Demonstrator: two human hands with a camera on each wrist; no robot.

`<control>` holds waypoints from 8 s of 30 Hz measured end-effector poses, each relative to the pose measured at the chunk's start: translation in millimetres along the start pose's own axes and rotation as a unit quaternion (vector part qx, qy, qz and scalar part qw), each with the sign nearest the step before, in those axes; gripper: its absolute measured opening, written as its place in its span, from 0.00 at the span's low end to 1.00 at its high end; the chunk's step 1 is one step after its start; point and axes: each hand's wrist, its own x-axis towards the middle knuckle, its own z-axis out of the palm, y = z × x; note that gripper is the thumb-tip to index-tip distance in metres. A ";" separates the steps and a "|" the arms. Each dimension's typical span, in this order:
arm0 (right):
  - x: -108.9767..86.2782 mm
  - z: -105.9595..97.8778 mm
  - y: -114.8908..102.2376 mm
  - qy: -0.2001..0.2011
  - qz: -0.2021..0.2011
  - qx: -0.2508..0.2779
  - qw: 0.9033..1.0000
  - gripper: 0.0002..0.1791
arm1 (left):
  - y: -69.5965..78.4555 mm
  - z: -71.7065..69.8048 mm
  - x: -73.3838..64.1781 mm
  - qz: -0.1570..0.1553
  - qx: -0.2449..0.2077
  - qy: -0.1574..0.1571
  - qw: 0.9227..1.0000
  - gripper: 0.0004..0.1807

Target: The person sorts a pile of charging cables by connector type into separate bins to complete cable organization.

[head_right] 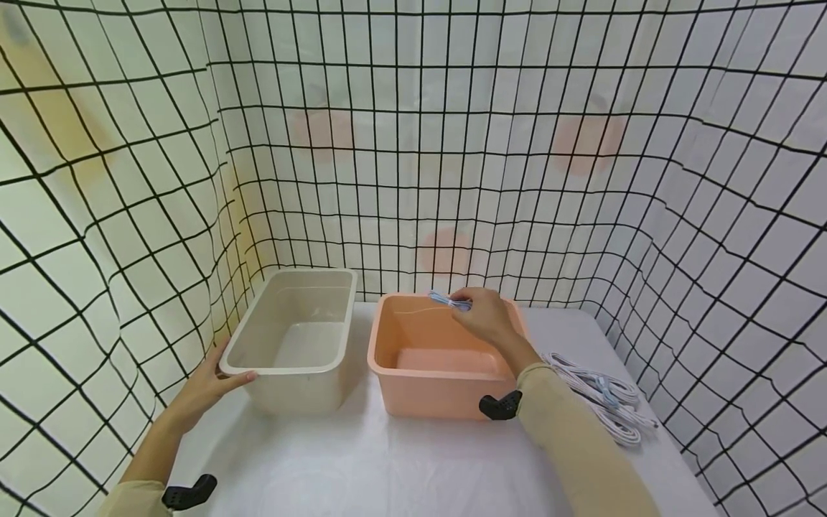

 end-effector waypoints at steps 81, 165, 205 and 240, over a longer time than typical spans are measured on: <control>100.9 137.9 -119.1 -0.127 -0.076 0.044 0.988 0.24 | -3.5 -7.2 0.4 0.004 -0.024 -0.009 1.000 0.53; -13.1 -29.4 10.3 -0.053 -0.007 0.004 0.999 0.26 | -3.9 -3.9 -0.2 0.020 -0.015 -0.012 1.000 0.52; -86.2 -85.1 76.6 0.015 0.038 -0.034 0.999 0.26 | -4.4 -5.4 -0.5 0.021 -0.015 -0.014 1.000 0.51; -180.7 -74.0 184.0 0.059 0.188 -0.083 0.977 0.27 | -8.4 -4.4 -2.2 0.011 -0.014 -0.015 1.000 0.52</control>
